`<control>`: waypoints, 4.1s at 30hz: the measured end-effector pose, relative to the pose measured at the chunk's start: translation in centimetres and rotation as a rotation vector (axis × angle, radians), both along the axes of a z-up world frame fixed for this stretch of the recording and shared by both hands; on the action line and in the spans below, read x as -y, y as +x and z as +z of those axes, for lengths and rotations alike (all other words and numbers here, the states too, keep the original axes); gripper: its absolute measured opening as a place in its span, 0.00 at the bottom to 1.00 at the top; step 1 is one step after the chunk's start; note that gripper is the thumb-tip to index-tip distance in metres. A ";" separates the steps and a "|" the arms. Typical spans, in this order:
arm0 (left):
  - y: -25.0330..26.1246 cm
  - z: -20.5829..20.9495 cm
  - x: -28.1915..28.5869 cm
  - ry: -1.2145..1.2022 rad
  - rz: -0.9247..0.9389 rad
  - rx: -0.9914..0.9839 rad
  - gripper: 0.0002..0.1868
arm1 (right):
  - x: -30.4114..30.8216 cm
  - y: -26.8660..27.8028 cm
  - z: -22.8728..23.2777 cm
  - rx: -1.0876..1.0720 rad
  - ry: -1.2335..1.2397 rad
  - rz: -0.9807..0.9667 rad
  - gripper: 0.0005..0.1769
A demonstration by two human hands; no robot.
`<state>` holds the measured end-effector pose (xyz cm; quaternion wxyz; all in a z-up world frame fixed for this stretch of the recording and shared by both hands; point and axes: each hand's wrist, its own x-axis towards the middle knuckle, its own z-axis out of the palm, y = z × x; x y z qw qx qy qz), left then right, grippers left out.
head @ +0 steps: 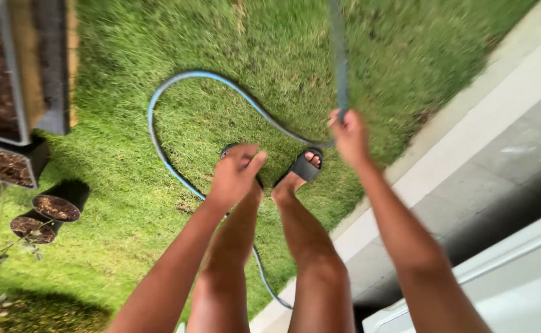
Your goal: Watering potted rose plants in a garden using a hose.
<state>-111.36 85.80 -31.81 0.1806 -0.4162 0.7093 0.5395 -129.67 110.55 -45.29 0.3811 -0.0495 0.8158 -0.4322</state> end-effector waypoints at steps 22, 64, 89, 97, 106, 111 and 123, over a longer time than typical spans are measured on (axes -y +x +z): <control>8.6 38.3 10.1 0.012 0.589 -0.391 0.12 | 29.7 -2.5 37.4 0.917 -0.656 0.266 0.36; 16.1 52.5 -12.6 -0.785 0.872 -0.041 0.11 | 34.2 -4.4 68.0 1.168 -0.543 0.005 0.24; 31.1 48.6 -20.2 -0.575 0.841 0.156 0.19 | 29.5 -3.5 58.3 0.626 -0.436 -0.034 0.22; 31.7 53.0 -23.9 -0.565 0.887 0.269 0.26 | 29.0 0.3 49.5 0.456 -0.178 -0.027 0.17; 28.8 53.8 -26.6 -0.656 0.958 0.271 0.27 | 25.7 -0.3 45.5 0.400 0.073 0.185 0.17; 25.3 55.5 -26.4 -0.641 0.958 0.324 0.27 | 24.0 -3.1 44.1 0.565 0.248 0.197 0.20; 19.3 57.6 -28.3 -0.692 1.056 0.341 0.27 | 27.4 -3.7 45.3 0.648 0.204 0.375 0.21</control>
